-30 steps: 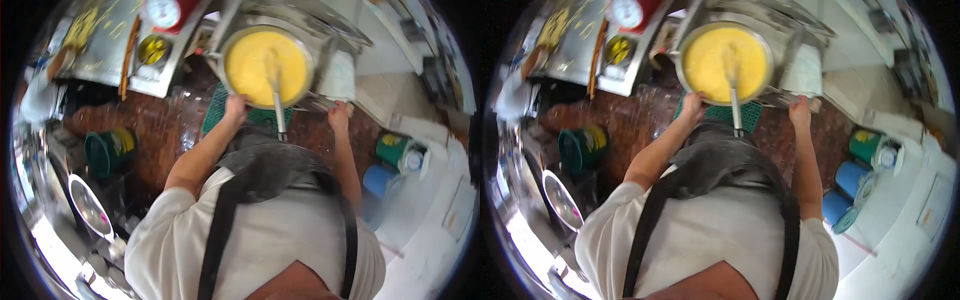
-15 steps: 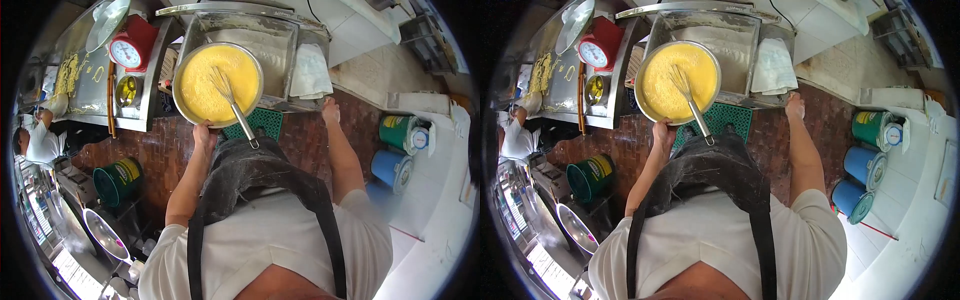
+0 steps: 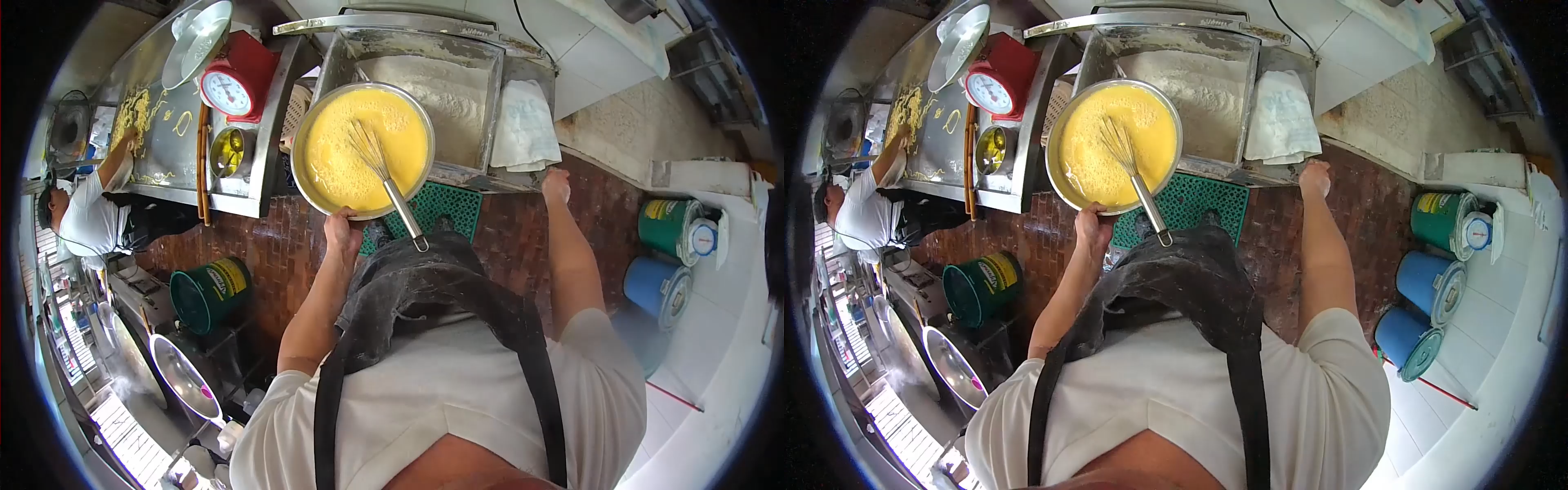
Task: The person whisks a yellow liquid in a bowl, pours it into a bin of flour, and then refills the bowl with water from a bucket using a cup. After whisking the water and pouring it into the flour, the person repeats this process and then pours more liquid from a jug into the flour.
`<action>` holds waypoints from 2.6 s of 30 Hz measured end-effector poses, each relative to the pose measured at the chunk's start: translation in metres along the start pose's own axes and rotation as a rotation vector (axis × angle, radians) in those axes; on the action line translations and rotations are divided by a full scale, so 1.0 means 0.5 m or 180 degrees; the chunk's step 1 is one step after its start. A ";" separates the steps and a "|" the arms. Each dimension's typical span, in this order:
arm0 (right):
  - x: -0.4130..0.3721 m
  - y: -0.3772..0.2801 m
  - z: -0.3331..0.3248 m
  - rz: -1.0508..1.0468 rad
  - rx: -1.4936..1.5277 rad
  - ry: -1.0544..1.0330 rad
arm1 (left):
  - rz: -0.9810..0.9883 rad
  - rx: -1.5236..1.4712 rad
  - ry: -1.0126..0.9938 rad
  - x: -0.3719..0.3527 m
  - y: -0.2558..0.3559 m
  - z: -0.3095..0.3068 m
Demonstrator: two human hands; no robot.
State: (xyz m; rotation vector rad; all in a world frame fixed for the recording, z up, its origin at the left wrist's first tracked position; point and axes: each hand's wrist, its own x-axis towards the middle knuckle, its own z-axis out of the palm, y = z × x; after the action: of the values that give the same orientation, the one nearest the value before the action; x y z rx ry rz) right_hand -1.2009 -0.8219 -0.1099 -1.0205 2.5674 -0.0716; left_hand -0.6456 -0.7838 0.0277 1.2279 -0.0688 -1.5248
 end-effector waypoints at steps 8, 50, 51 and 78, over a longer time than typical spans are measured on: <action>-0.115 -0.043 -0.128 -0.0760 -0.0783 -0.0014 | -0.0175 -0.0154 0.0073 0.003 0.012 -0.002; -0.379 -0.406 0.089 -0.0051 0.3255 -0.1937 | -0.0162 0.0117 -0.0270 0.051 0.085 -0.017; -0.374 -0.403 0.090 -0.0026 0.3212 -0.2024 | -0.0115 0.0041 -0.0310 0.045 0.089 -0.015; -0.499 -0.442 -0.057 -0.1562 0.1700 -0.0637 | -0.0104 0.0166 -0.0654 0.076 0.107 0.053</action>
State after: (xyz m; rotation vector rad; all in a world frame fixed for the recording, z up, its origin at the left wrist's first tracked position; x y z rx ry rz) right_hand -0.9009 -0.8198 0.0380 -1.3183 1.9062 -0.7018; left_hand -0.6213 -0.8469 0.0483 1.1141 -0.2258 -1.6831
